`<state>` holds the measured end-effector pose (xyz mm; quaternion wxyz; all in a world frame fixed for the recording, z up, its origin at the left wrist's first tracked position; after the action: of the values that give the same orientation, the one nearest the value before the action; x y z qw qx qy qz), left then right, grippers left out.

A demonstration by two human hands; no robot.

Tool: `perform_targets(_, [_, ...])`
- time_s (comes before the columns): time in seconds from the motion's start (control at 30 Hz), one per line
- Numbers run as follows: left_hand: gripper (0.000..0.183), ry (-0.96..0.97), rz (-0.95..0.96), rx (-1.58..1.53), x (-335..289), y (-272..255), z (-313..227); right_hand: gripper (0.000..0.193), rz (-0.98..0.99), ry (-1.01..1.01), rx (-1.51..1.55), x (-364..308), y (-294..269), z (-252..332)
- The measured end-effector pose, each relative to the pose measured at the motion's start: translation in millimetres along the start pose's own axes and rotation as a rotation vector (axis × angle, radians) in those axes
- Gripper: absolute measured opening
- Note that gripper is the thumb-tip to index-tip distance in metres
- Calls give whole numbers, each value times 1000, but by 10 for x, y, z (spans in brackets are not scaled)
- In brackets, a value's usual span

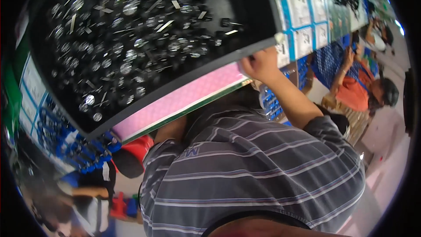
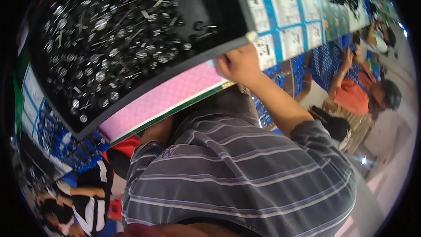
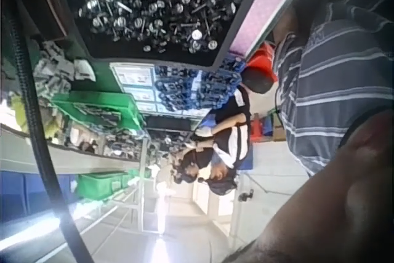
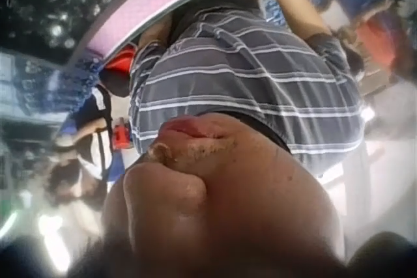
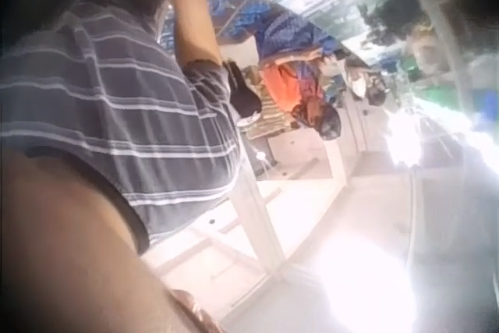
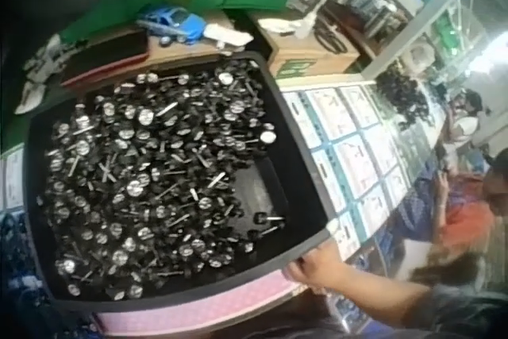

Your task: The person assembles toy cars by hand, fitting wheels and axles onto car chassis, assembling wheel components, and moving trays of cars.

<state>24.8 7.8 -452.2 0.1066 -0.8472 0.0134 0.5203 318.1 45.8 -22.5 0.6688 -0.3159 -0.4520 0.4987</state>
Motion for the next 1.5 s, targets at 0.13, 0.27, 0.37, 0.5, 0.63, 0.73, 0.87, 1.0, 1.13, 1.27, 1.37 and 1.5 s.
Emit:
perform_targets(0.13, [45,114,-57,137,292,-386,125,11,-50,-66,-17,47,108,20])
perform_targets(0.27, [46,258,31,405,433,-787,53,10,-167,-86,15,189,21,-69])
perform_targets(0.37, [46,330,31,583,338,-254,-255,11,-237,-73,12,75,-3,-124])
perform_targets(0.5, [47,338,-45,717,79,-453,-6,12,-283,-113,42,94,17,27])
perform_targets(0.63, [43,282,-253,585,-471,-576,-655,17,-246,-44,-52,-33,28,-78])
perform_targets(0.73, [39,248,-519,352,-1095,-730,-1135,18,-249,10,-67,-101,-52,-150])
perform_targets(0.87, [36,179,-511,189,-1236,-733,-717,13,-253,-30,-57,39,49,-1])
perform_targets(1.0, [33,279,-592,170,-1583,-715,-815,13,-266,-25,-43,40,27,-43])
perform_targets(1.13, [30,311,-698,17,-1922,-663,-825,15,-272,-33,-14,48,52,-61])
perform_targets(1.27, [29,331,-734,-35,-2427,-557,-1052,16,-256,-19,-14,12,28,-87])
perform_targets(1.37, [28,370,-676,-162,-2741,-481,-1385,16,-256,-15,-18,13,43,-91])
perform_targets(1.5, [28,494,-669,-64,-2714,-480,-1478,16,-251,-25,-16,14,50,-74])
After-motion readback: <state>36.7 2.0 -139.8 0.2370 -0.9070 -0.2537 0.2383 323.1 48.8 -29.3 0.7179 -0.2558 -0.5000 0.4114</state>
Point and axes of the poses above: each hand's wrist, its own x-axis towards the middle knuckle, its own y-axis out of the palm, z = x × y, the point moved 3 cm from there along x, towards the middle knuckle, and after that the axes turned 2 degrees about -z, right-handed, at the moved point
